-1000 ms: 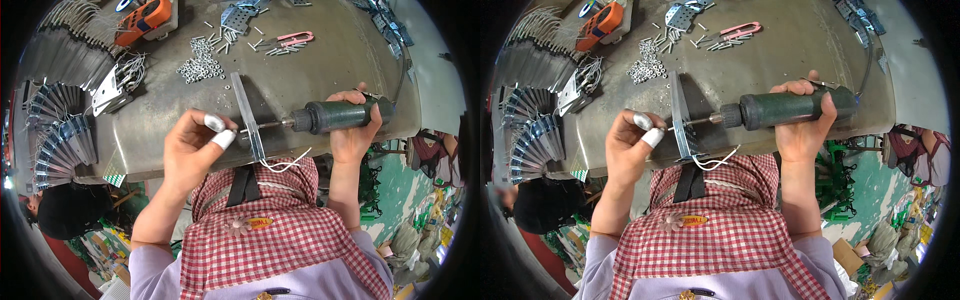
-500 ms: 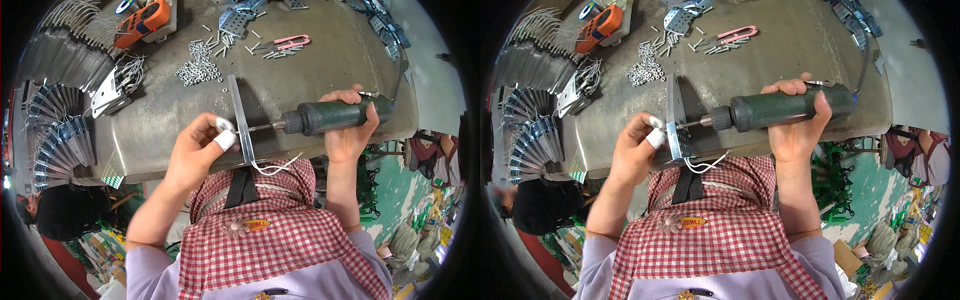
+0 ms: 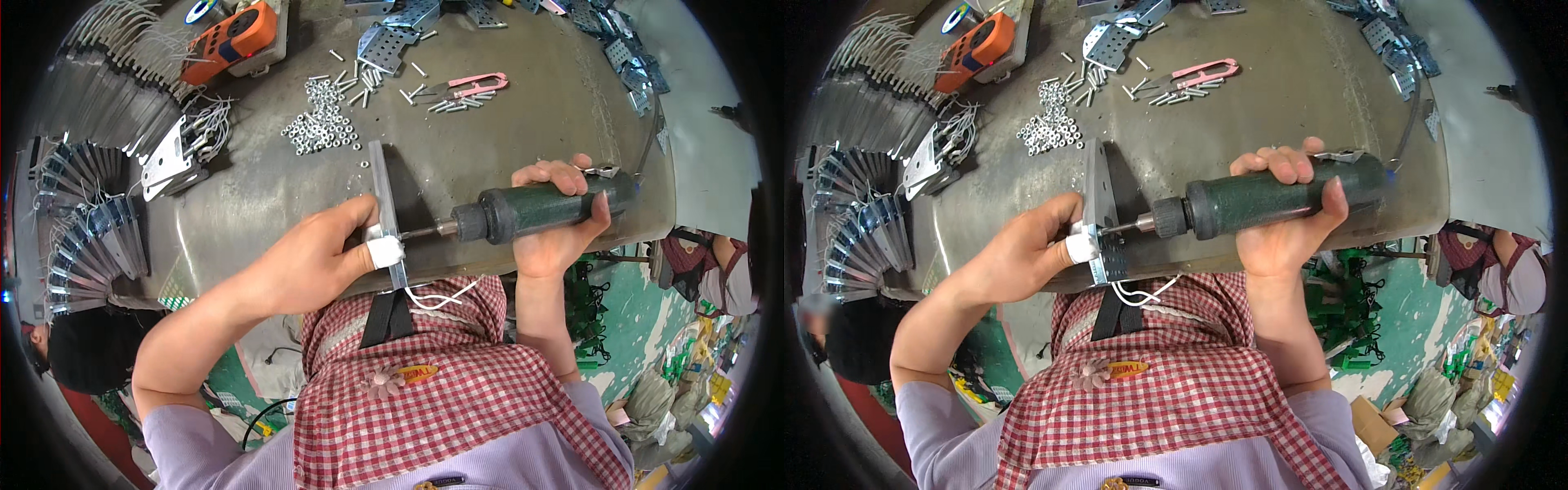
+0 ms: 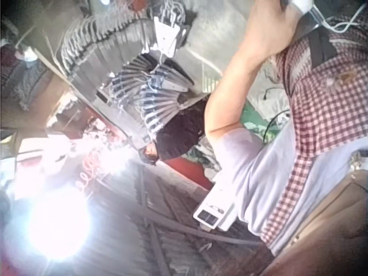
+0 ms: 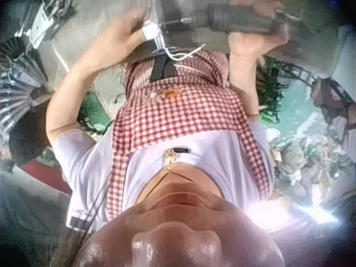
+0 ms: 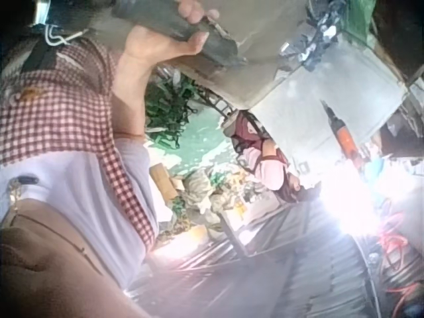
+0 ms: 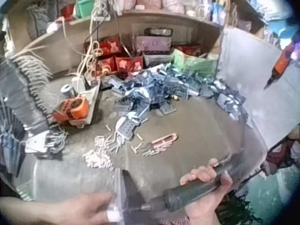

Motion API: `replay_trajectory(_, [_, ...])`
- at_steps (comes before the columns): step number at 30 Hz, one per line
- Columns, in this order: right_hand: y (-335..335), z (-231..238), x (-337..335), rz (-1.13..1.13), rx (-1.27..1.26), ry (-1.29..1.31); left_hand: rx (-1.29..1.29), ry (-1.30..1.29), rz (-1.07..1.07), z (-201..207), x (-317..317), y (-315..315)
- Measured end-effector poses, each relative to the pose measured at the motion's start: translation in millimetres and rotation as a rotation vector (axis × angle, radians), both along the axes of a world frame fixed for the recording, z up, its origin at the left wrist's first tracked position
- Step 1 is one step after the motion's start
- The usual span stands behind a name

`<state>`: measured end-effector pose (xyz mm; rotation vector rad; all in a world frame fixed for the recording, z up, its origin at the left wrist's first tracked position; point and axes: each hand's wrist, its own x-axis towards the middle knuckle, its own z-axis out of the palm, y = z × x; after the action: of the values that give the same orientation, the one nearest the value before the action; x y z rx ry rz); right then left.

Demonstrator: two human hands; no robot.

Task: Assemble metal and plastic components for an electronic device using screws and a power driver.

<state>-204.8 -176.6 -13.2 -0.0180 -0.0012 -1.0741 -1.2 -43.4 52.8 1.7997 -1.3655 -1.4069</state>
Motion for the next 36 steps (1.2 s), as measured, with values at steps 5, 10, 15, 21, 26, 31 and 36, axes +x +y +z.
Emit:
replay_trajectory(5, [-0.5, -4.7, -3.0, 0.002, 0.012, 0.005, 0.013, 0.261, 0.12, -15.5, -6.8, 4.7])
replay_trajectory(10, [-5.7, 2.8, -5.9, -0.016, 0.044, 0.064, -0.063, 0.214, 0.123, -22.8, -6.3, 7.0])
replay_trajectory(15, [-78.2, 34.5, -8.2, -0.011, -0.235, 0.871, -0.709, -0.261, 0.192, -21.7, -0.5, 6.0])
replay_trajectory(21, [-125.7, 56.2, 32.5, -0.585, -1.63, 2.697, -0.82, -0.666, -0.179, -27.2, 16.8, 12.9])
replay_trajectory(26, [-149.0, 2.9, 97.7, -0.704, -2.001, 2.063, -0.897, -0.657, 0.576, -28.6, 44.7, 52.1])
replay_trajectory(31, [-167.5, -6.1, 97.4, -0.507, -1.731, 2.012, -0.669, -1.281, 1.253, -13.5, 157.2, 142.8])
replay_trajectory(36, [-106.6, 48.6, 79.9, -0.304, -1.481, 1.803, -0.249, -1.596, 1.366, -27.5, 194.1, 201.3])
